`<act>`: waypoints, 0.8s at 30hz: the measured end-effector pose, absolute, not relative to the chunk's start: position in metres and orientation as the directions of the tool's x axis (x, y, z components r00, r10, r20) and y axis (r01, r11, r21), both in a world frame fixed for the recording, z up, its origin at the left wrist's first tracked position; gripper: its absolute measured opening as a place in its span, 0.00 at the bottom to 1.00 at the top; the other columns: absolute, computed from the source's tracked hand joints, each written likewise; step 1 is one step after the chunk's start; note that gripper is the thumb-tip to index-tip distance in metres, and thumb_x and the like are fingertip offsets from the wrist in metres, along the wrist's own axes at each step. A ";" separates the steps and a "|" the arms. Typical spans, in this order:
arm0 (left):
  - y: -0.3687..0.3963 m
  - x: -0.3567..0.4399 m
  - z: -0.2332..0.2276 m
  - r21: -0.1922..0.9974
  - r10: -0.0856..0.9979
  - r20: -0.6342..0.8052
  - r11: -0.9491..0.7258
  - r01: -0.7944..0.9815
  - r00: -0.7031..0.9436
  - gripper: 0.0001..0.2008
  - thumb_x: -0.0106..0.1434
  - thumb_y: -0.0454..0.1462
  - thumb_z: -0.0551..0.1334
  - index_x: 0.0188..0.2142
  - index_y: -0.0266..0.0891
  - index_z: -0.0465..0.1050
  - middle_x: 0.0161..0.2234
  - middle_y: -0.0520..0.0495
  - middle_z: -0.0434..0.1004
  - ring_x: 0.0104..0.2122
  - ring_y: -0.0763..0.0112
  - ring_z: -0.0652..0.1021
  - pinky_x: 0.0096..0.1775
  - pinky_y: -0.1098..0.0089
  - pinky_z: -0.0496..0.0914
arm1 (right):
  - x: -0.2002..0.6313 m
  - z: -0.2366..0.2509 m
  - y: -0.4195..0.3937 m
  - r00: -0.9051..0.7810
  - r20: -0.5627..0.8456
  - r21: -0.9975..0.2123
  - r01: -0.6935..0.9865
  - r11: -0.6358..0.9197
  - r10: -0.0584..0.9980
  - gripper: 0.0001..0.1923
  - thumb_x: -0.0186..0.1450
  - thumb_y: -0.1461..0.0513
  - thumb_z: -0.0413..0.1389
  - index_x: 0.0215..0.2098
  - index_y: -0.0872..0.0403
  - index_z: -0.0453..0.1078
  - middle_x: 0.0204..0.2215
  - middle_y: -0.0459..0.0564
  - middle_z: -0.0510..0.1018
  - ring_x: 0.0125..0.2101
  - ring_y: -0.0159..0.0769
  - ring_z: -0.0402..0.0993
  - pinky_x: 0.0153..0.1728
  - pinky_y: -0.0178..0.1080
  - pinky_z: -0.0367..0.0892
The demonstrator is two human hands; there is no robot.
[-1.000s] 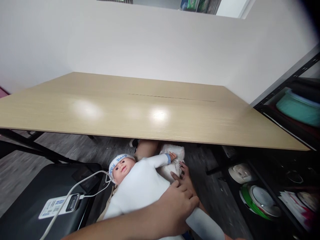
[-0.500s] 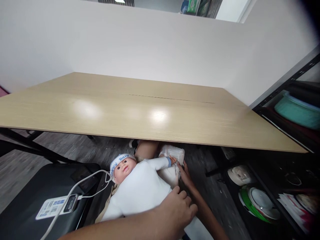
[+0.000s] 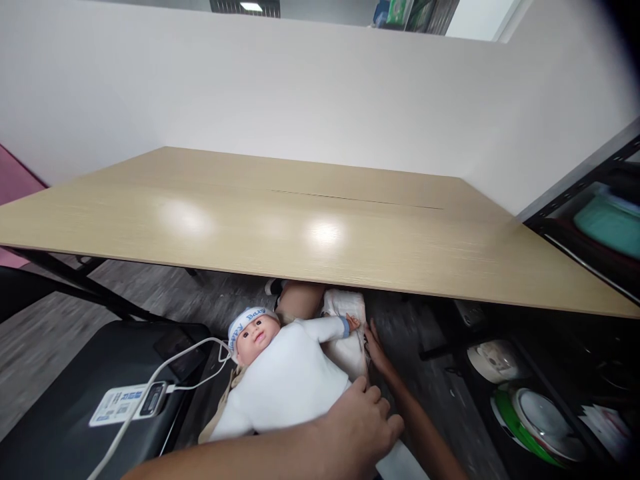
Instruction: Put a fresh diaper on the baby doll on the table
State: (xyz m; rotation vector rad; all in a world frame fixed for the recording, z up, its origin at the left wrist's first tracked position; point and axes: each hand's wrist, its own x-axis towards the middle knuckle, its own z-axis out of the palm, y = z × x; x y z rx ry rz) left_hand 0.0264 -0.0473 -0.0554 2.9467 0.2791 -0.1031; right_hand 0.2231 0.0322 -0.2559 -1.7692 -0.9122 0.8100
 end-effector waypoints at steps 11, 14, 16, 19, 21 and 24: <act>-0.053 0.025 -0.059 0.149 0.214 -0.016 -0.965 0.213 0.977 0.10 0.70 0.39 0.69 0.47 0.36 0.75 0.41 0.43 0.83 0.41 0.58 0.80 0.43 0.57 0.66 | 0.239 -0.120 0.017 0.003 0.259 -0.809 0.547 0.215 0.966 0.37 0.75 0.47 0.61 0.77 0.47 0.64 0.73 0.57 0.70 0.72 0.50 0.66 0.75 0.55 0.62; -0.057 0.026 -0.058 0.114 0.216 -0.040 -0.969 0.219 0.976 0.08 0.74 0.39 0.65 0.46 0.36 0.76 0.40 0.42 0.83 0.39 0.58 0.79 0.41 0.58 0.64 | 0.214 -0.082 0.032 -0.385 0.224 -0.637 0.637 0.434 0.895 0.39 0.74 0.50 0.63 0.79 0.46 0.61 0.74 0.55 0.69 0.74 0.52 0.63 0.76 0.54 0.59; -0.058 0.026 -0.058 0.089 0.212 -0.057 -0.972 0.217 0.976 0.08 0.76 0.40 0.63 0.45 0.37 0.76 0.40 0.43 0.84 0.38 0.59 0.79 0.40 0.58 0.64 | 0.191 -0.071 0.048 -0.544 0.148 -0.558 0.643 0.524 0.826 0.40 0.72 0.54 0.65 0.79 0.47 0.61 0.73 0.55 0.70 0.73 0.52 0.63 0.76 0.52 0.57; -0.059 0.026 -0.058 0.075 0.226 -0.025 -0.971 0.227 0.974 0.09 0.79 0.40 0.60 0.44 0.38 0.76 0.38 0.44 0.83 0.35 0.60 0.78 0.38 0.59 0.63 | 0.155 -0.071 0.071 -0.642 0.024 -0.442 0.681 0.584 0.767 0.31 0.66 0.62 0.66 0.67 0.54 0.74 0.59 0.57 0.82 0.61 0.52 0.76 0.69 0.51 0.62; -0.059 0.024 -0.058 0.071 0.250 0.028 -0.966 0.247 0.968 0.10 0.80 0.39 0.59 0.43 0.38 0.76 0.36 0.45 0.83 0.33 0.61 0.76 0.35 0.59 0.61 | 0.136 -0.071 0.078 -0.636 -0.012 -0.405 0.709 0.578 0.771 0.19 0.64 0.64 0.64 0.54 0.56 0.79 0.45 0.56 0.86 0.48 0.50 0.82 0.59 0.48 0.68; -0.057 0.019 -0.057 0.083 0.240 0.119 -0.969 0.231 0.963 0.14 0.80 0.41 0.57 0.43 0.37 0.77 0.34 0.45 0.83 0.31 0.62 0.76 0.32 0.58 0.60 | 0.120 -0.063 0.069 -0.595 0.017 -0.381 0.739 0.555 0.804 0.12 0.67 0.64 0.59 0.47 0.58 0.78 0.39 0.58 0.85 0.40 0.49 0.82 0.52 0.47 0.69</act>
